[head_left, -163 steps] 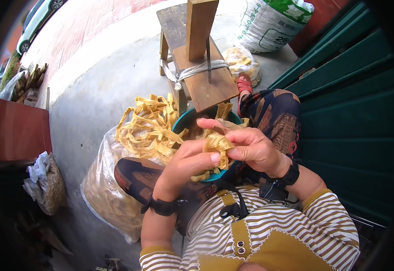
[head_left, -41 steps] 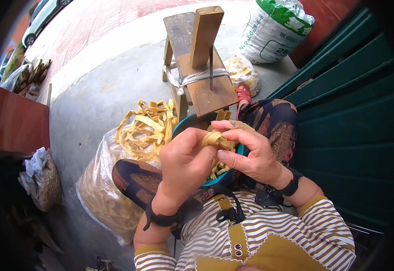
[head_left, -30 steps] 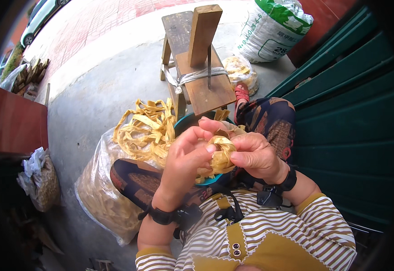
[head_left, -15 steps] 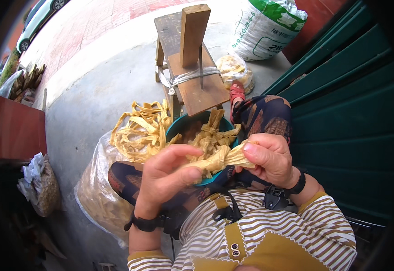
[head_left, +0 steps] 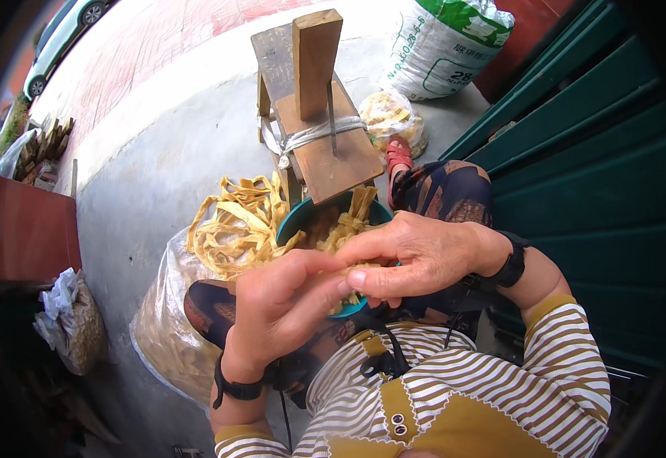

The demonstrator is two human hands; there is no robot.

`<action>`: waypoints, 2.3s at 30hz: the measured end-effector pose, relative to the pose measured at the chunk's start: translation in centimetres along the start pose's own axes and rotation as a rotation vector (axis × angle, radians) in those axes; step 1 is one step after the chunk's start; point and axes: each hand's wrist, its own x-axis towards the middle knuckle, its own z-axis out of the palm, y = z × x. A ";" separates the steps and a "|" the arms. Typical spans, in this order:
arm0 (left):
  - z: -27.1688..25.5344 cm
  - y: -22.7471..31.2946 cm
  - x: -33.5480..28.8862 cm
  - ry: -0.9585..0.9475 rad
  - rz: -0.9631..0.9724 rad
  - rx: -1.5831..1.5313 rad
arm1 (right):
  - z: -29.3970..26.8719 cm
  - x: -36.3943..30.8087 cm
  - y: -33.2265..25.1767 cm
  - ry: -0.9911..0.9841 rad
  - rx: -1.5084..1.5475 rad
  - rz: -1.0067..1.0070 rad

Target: The person knots long strips of dried bean curd by hand and places the finished knots into a blue bowl.

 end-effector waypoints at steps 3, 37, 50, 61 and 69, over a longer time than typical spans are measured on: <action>-0.5 0.5 0.0 -0.060 0.217 0.118 | -0.4 0.1 -0.1 -0.273 0.157 0.125; -0.1 0.3 5.1 0.088 -0.094 -0.221 | -0.8 1.2 0.8 0.722 0.177 -0.334; -0.8 5.4 5.0 -0.382 -0.319 -0.203 | 3.6 -6.7 -2.2 0.661 0.274 -0.661; 2.6 0.3 1.6 -0.033 -0.286 -0.937 | 3.9 -1.9 3.8 0.425 0.683 -0.137; 2.7 -1.0 1.7 0.229 -0.202 -0.394 | 4.4 0.0 5.1 0.723 0.519 -0.401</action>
